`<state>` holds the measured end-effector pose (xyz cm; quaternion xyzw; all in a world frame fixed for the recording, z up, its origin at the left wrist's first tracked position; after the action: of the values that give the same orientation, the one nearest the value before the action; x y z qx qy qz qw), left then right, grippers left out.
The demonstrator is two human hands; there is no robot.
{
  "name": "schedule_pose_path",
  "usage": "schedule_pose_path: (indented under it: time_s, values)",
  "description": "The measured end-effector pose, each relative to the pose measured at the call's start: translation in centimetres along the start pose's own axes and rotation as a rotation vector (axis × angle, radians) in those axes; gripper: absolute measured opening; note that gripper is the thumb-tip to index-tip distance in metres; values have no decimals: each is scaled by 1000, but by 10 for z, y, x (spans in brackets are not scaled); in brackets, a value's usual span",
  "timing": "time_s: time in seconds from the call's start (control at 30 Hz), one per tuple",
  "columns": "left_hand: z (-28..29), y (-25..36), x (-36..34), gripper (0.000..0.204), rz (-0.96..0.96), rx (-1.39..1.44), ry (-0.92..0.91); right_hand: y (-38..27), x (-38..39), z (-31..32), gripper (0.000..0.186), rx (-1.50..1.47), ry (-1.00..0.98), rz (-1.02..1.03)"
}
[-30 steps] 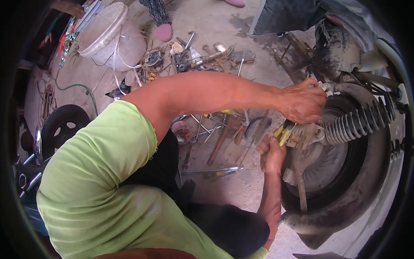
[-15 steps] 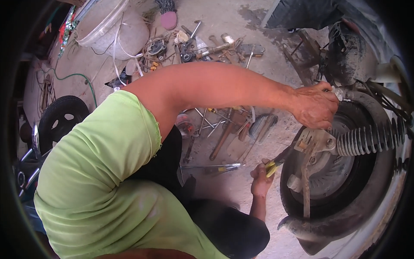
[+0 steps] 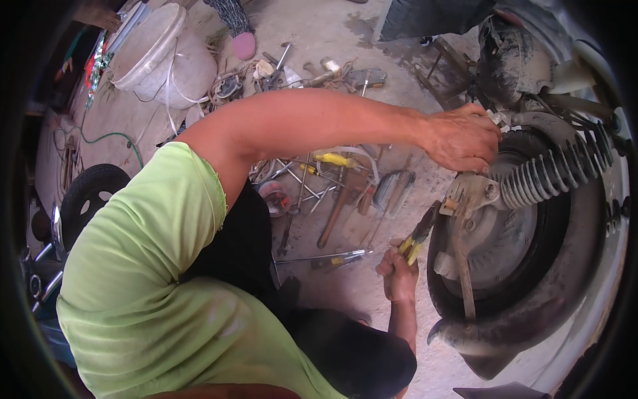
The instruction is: The person uses pliers to strip and connect wires near the rear wheel of a scooter, handling small metal components and wires on the ground.
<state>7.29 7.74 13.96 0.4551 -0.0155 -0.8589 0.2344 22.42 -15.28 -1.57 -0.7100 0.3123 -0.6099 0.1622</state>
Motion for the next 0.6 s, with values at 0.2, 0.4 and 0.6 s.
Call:
schedule_pose_path:
  time_s: [0.2, 0.4, 0.6]
  values:
    - [35, 19, 17, 54, -57, 109, -96, 8, -15, 9, 27, 61, -4, 100]
    - [27, 38, 39, 99, -74, -51, -110, 11, -36, 23, 31, 322, 143, 359]
    - [12, 39, 46, 96, -38, -173, 2, -2, -38, 26, 26, 573, 177, 550]
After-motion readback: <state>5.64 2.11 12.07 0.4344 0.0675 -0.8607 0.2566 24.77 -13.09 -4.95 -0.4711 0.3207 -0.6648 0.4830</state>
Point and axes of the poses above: each hand's wrist, its own x-axis away from the middle knuckle, its own z-axis out of the back of the hand, y = z × x, the point moved 6 cm from there along -x, towards the middle knuckle, and after that the axes turned 14 degrees about y, right-handed, at the moved point
